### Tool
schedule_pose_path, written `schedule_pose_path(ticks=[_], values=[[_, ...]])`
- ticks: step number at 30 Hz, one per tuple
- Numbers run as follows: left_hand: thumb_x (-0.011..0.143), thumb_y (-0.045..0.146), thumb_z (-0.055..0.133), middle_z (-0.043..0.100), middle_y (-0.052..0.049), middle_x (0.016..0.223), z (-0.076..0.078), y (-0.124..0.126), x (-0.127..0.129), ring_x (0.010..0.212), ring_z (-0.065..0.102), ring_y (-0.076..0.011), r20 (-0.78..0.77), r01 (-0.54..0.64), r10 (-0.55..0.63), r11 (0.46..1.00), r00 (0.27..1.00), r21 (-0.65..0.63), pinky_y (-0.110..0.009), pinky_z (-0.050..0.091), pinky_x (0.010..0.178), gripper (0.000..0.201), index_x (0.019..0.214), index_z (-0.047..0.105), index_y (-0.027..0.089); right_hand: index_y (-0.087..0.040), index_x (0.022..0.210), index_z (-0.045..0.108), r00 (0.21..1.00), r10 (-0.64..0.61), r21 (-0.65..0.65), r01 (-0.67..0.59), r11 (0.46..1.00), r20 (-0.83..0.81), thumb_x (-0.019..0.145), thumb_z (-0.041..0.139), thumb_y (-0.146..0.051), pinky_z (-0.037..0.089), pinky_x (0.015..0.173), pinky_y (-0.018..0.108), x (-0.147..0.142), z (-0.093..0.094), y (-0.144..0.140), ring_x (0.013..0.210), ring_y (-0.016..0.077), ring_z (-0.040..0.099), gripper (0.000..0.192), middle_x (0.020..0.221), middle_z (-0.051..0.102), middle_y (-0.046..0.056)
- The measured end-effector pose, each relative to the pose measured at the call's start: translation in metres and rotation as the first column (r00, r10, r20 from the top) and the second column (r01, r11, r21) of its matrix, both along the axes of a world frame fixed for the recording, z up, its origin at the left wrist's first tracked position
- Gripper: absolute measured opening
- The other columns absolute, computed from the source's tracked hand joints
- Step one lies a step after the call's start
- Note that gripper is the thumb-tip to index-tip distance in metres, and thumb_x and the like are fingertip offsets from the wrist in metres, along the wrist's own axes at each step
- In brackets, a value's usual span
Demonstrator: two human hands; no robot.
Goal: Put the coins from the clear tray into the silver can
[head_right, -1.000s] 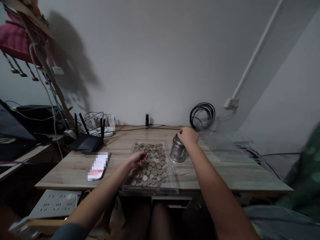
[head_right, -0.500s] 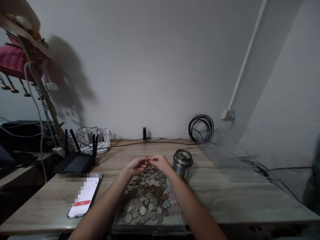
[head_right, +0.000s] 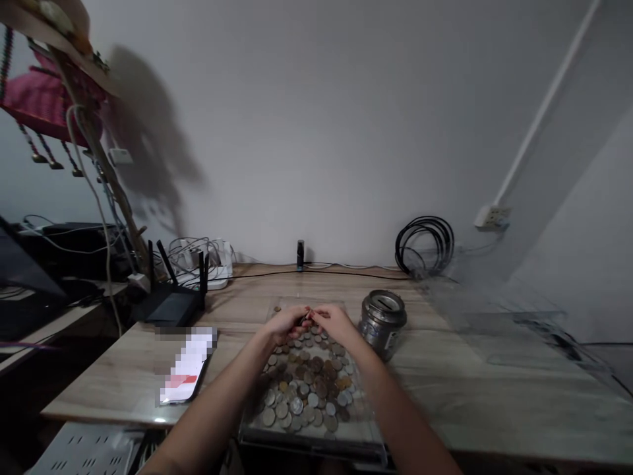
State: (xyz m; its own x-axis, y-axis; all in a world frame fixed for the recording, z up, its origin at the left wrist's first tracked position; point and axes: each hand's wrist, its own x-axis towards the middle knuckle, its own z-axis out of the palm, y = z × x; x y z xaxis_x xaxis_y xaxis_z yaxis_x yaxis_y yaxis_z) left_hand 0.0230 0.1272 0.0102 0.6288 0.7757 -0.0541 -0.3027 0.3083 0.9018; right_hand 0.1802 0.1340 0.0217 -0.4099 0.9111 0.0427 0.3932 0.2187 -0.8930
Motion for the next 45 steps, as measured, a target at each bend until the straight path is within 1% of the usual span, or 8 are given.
schedule_pose_path(ticks=[6,10,15,20,26,31,36,45], values=[[0.073,0.040,0.054,0.038,0.008,0.054,0.002,-0.004,-0.002,0.031,0.017,0.0006,0.012,0.042,-0.042,0.999,0.999,0.023,-0.013,0.003,0.030,0.026,0.073,0.040,0.018,-0.015,0.081,0.057,0.978,-0.072,-0.115,0.050,0.992,-0.196,0.060,0.063,-0.044,0.024,0.036,0.017,-0.003,-0.008,-0.008,0.048,0.0082,0.046,0.037,0.067,0.062,0.004],[0.075,0.035,0.052,0.044,0.006,0.056,0.000,-0.004,0.002,0.030,0.018,0.0007,0.016,-0.010,0.010,1.000,1.000,0.003,-0.013,0.003,0.029,0.020,0.076,0.043,0.017,-0.015,0.073,0.057,0.967,-0.215,0.132,0.234,0.963,-0.139,0.061,0.061,-0.037,0.038,0.047,0.022,0.007,0.002,-0.013,0.054,0.0127,0.053,0.026,0.062,0.062,0.005],[0.083,0.020,0.037,0.042,0.005,0.050,-0.006,0.005,0.002,0.028,0.020,0.0003,0.069,-0.285,0.312,0.923,0.948,-0.256,-0.011,0.007,0.027,0.013,0.075,0.045,0.014,-0.018,0.081,0.064,0.739,-0.673,0.613,0.517,0.597,0.032,0.067,0.053,-0.028,0.039,0.055,0.024,0.070,0.049,-0.005,0.061,0.0148,0.056,0.021,0.070,0.065,0.004],[0.082,0.009,0.031,0.051,0.000,0.056,-0.008,0.012,-0.002,0.035,0.042,-0.0028,0.054,-0.317,0.356,0.884,0.933,-0.344,-0.010,0.031,0.032,0.018,0.086,0.049,0.010,-0.020,0.071,0.067,0.481,-0.740,0.605,0.435,0.668,0.471,0.059,0.056,-0.021,0.033,0.050,0.023,0.112,0.074,0.011,0.064,0.0162,0.056,0.017,0.074,0.066,0.005],[0.077,-0.001,0.038,0.061,-0.006,0.069,-0.006,0.008,-0.003,0.053,0.058,-0.0072,0.022,-0.261,0.280,0.918,0.960,-0.299,-0.015,0.047,0.051,0.022,0.090,0.053,0.007,-0.023,0.072,0.069,0.402,-0.652,0.558,0.337,0.758,0.643,0.059,0.056,-0.019,0.036,0.055,0.023,0.103,0.078,0.014,0.071,0.0166,0.058,0.018,0.080,0.067,0.004],[0.082,0.017,0.045,0.054,0.001,0.054,-0.004,0.004,-0.004,0.036,0.042,-0.0029,-0.088,-0.159,0.148,0.979,0.985,-0.129,-0.012,0.029,0.033,0.013,0.077,0.055,0.011,-0.020,0.090,0.068,0.593,-0.734,0.711,0.355,0.607,0.331,0.074,0.048,-0.030,0.041,0.063,0.027,0.064,0.063,-0.007,0.078,0.0189,0.058,0.028,0.090,0.067,0.006],[0.079,0.034,0.050,0.043,0.006,0.048,-0.006,0.003,-0.003,0.030,0.023,-0.0007,-0.111,-0.050,0.050,0.999,0.993,0.005,-0.014,0.008,0.031,0.021,0.071,0.050,0.014,-0.017,0.094,0.067,0.957,-0.171,0.456,0.047,0.889,0.234,0.076,0.046,-0.030,0.045,0.064,0.026,0.003,0.023,-0.018,0.069,0.0161,0.059,0.030,0.083,0.068,0.005],[0.082,0.038,0.041,0.042,0.005,0.048,-0.002,-0.001,0.001,0.031,0.023,-0.0016,-0.135,-0.007,-0.006,0.995,0.991,-0.099,-0.015,0.007,0.031,0.028,0.072,0.050,0.014,-0.013,0.078,0.066,0.956,-0.280,0.374,0.229,0.899,0.087,0.067,0.051,-0.023,0.044,0.057,0.025,-0.007,0.015,-0.012,0.061,0.0158,0.059,0.021,0.066,0.066,0.006]])
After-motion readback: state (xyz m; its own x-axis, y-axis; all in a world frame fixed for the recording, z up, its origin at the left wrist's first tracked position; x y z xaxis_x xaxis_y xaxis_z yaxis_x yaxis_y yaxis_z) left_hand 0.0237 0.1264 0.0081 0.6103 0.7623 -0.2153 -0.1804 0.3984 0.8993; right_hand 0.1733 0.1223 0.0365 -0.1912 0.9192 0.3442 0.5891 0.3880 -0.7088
